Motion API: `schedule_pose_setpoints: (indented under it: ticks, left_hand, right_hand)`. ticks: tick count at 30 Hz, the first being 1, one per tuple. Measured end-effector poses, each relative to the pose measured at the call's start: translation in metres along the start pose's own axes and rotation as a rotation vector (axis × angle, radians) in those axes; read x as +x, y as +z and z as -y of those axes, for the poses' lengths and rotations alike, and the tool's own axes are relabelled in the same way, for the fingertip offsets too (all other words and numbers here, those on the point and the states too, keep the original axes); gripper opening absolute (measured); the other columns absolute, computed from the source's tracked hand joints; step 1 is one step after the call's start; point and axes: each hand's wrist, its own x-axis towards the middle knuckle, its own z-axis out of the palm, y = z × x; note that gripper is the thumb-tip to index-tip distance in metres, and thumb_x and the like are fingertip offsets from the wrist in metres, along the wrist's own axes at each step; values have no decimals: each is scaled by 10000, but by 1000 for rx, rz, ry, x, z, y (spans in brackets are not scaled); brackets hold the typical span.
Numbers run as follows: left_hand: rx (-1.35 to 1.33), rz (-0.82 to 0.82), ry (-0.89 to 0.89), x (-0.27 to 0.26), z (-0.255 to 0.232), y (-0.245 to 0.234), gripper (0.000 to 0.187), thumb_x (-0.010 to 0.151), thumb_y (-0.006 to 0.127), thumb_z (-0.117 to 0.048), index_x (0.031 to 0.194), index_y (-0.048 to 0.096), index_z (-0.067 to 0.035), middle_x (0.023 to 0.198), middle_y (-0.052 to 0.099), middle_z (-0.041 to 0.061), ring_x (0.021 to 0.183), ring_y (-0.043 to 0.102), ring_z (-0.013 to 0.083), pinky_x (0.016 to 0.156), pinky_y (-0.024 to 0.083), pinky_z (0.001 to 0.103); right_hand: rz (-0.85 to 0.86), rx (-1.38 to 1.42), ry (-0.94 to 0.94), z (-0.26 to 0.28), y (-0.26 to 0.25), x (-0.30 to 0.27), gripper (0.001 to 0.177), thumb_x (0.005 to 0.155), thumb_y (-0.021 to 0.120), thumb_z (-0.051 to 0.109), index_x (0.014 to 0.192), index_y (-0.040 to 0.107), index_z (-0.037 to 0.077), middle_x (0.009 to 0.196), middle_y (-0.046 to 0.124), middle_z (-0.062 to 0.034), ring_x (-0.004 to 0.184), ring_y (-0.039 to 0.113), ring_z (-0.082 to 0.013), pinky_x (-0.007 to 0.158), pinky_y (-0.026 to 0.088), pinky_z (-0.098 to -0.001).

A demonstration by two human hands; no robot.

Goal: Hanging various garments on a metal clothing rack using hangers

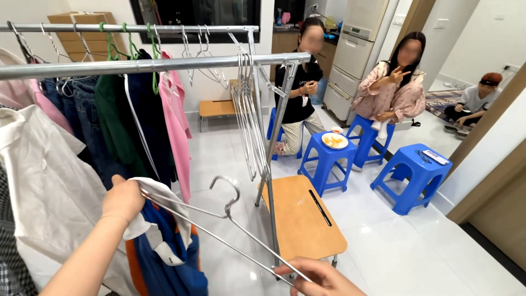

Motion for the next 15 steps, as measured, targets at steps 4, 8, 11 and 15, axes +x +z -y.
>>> schedule_pose_setpoints:
  ticks: [4, 8, 11, 15]
  left_hand:
    - [76, -197, 168, -38, -27, -5, 251, 897, 508, -54, 1058, 694, -3, 1247, 490, 170, 795, 724, 512, 723, 597, 609]
    - [88, -267, 323, -100, -74, -23, 190, 965, 459, -98, 966, 627, -10, 1262, 480, 144, 700, 734, 449, 642, 591, 622]
    - [419, -543, 475, -137, -97, 20, 116, 781, 594, -89, 828, 657, -175, 1300, 559, 69, 382, 586, 98, 332, 402, 344]
    - [99, -342, 514, -191, -109, 4, 624, 850, 565, -29, 1458, 464, -126, 1122, 421, 105, 504, 626, 340, 392, 565, 446]
  right_hand:
    - [4, -14, 17, -6, 12, 27, 377, 963, 622, 151, 1307, 776, 154, 1302, 817, 43, 1044, 734, -85, 896, 574, -214]
    - [57, 81, -31, -9, 36, 54, 401, 995, 617, 171, 1383, 707, 129, 1346, 765, 0, 776, 708, -67, 861, 607, -205]
    - [49, 199, -9, -35, 47, 84, 438, 965, 628, 221, 1388, 723, 160, 1299, 726, -17, 808, 743, -113, 635, 571, -225]
    - [54, 207, 37, -37, 25, 86, 524, 894, 642, 74, 1391, 795, 133, 846, 747, -86, 755, 648, -118, 704, 545, -225]
